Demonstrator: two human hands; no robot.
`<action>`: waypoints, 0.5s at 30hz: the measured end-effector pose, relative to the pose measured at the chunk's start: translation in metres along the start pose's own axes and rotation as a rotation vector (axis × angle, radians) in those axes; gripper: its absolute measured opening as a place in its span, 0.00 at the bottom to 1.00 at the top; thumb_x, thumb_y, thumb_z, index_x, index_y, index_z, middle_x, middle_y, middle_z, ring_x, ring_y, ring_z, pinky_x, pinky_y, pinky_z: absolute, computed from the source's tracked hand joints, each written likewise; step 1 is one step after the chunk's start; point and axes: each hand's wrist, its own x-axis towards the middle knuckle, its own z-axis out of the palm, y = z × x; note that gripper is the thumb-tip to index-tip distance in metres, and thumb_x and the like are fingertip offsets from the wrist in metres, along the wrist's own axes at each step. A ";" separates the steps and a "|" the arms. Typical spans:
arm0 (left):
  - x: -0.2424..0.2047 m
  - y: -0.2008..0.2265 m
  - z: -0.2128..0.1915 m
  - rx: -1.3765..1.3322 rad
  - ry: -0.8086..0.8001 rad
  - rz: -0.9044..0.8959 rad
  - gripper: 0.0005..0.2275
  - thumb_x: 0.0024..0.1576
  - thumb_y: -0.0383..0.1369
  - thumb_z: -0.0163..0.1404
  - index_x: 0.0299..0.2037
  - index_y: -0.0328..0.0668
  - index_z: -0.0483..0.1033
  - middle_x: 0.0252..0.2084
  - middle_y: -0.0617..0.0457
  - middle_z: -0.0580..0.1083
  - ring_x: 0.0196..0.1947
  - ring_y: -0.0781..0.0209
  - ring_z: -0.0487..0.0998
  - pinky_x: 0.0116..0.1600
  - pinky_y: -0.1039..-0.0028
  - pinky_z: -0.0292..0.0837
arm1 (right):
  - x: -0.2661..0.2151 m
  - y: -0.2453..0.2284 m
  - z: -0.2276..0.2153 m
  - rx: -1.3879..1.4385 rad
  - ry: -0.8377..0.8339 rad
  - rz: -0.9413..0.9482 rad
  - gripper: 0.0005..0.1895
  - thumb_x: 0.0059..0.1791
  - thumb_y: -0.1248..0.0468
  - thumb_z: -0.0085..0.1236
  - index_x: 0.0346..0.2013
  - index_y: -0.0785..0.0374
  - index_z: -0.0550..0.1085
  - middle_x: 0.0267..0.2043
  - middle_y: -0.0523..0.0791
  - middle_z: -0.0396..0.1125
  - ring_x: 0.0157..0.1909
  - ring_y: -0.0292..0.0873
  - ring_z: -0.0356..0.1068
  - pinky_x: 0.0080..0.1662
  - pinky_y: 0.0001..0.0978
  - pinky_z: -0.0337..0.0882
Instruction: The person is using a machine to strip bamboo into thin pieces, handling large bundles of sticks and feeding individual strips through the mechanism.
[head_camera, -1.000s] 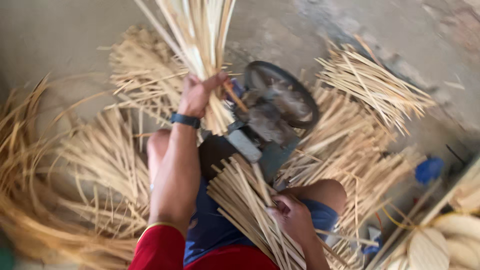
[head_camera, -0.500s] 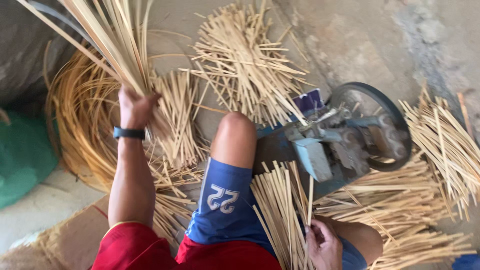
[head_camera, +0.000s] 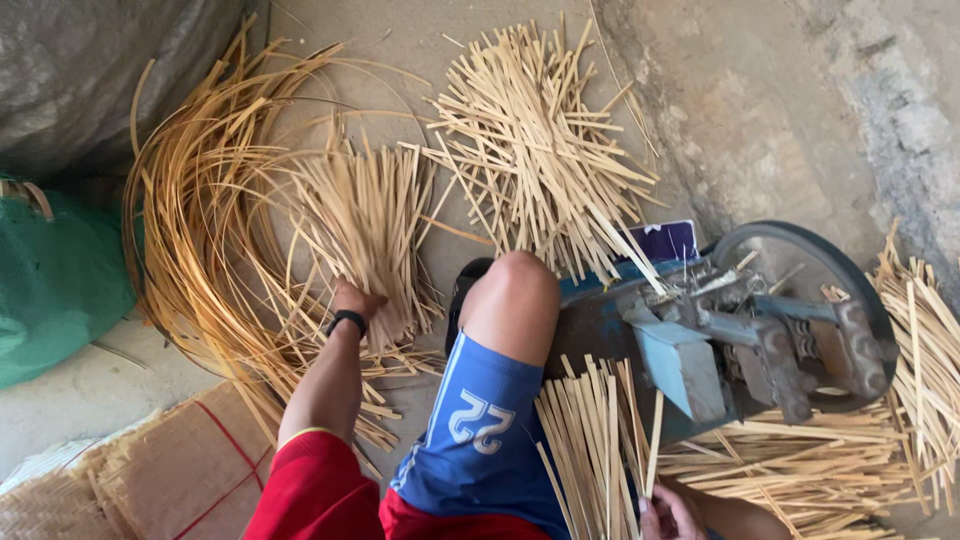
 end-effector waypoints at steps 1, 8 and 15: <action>-0.001 -0.001 0.000 0.028 0.017 0.010 0.36 0.46 0.31 0.65 0.63 0.31 0.59 0.54 0.32 0.75 0.53 0.42 0.78 0.60 0.62 0.74 | 0.003 -0.002 0.001 -0.041 -0.005 0.008 0.15 0.43 0.66 0.65 0.45 0.62 0.79 0.19 0.44 0.68 0.18 0.33 0.63 0.24 0.25 0.64; -0.015 -0.007 -0.005 0.053 0.094 0.052 0.38 0.52 0.30 0.56 0.74 0.34 0.53 0.61 0.28 0.72 0.62 0.38 0.74 0.67 0.60 0.70 | 0.022 -0.015 0.005 -0.191 -0.034 0.133 0.25 0.41 0.63 0.66 0.51 0.60 0.72 0.28 0.47 0.68 0.26 0.41 0.65 0.30 0.32 0.67; -0.030 0.003 0.003 -0.162 0.186 0.092 0.39 0.51 0.31 0.61 0.70 0.30 0.52 0.64 0.26 0.66 0.61 0.37 0.72 0.65 0.57 0.68 | 0.040 -0.025 0.019 -0.324 -0.058 0.149 0.35 0.38 0.60 0.68 0.57 0.58 0.66 0.38 0.50 0.68 0.35 0.48 0.68 0.36 0.39 0.70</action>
